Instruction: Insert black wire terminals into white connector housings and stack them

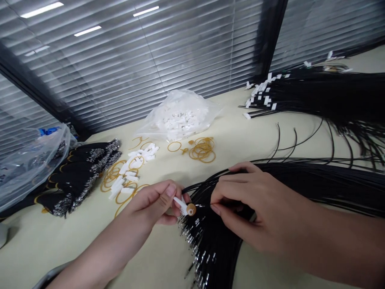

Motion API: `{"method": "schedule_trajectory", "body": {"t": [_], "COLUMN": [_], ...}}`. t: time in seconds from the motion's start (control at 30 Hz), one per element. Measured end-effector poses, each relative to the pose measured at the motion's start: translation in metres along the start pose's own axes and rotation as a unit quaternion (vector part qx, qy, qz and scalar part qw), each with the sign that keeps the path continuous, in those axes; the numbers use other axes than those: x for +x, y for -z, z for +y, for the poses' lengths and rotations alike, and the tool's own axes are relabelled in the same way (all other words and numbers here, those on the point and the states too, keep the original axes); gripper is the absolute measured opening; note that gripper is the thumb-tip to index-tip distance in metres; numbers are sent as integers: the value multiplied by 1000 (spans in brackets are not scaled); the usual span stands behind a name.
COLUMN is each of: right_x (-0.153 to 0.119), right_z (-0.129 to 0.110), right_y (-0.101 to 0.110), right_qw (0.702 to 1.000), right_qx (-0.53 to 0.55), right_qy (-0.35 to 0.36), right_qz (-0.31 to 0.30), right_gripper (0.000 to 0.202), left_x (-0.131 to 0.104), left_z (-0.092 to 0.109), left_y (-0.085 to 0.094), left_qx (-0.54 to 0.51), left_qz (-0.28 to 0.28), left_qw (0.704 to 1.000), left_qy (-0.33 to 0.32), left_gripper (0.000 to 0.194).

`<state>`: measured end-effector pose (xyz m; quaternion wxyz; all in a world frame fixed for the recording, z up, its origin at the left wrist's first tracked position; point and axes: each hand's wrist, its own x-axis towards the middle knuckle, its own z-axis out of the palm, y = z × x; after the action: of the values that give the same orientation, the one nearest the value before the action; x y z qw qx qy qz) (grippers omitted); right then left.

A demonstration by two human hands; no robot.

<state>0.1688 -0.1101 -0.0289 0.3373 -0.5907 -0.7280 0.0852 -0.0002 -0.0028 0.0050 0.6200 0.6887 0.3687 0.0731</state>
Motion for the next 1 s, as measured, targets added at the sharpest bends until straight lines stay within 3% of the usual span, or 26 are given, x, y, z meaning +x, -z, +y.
{"method": "schedule_trajectory", "body": {"t": [0.8,1.0], "right_x": [2,0], "right_z": [-3,-2], "right_y": [6,4], "right_qw": [997,999], "right_qx": [-11,0], "right_qy": [71,55], "right_qz": [-10,-4], "right_gripper": [18,18], "left_x": [0,0], "left_z": [1,2], "left_y": [-2,-3], "left_qx": [7,30], "left_qz": [-8,-15], "left_qw": [1000,999], "left_qy": [-18,-22], "left_gripper": [27,28]}}
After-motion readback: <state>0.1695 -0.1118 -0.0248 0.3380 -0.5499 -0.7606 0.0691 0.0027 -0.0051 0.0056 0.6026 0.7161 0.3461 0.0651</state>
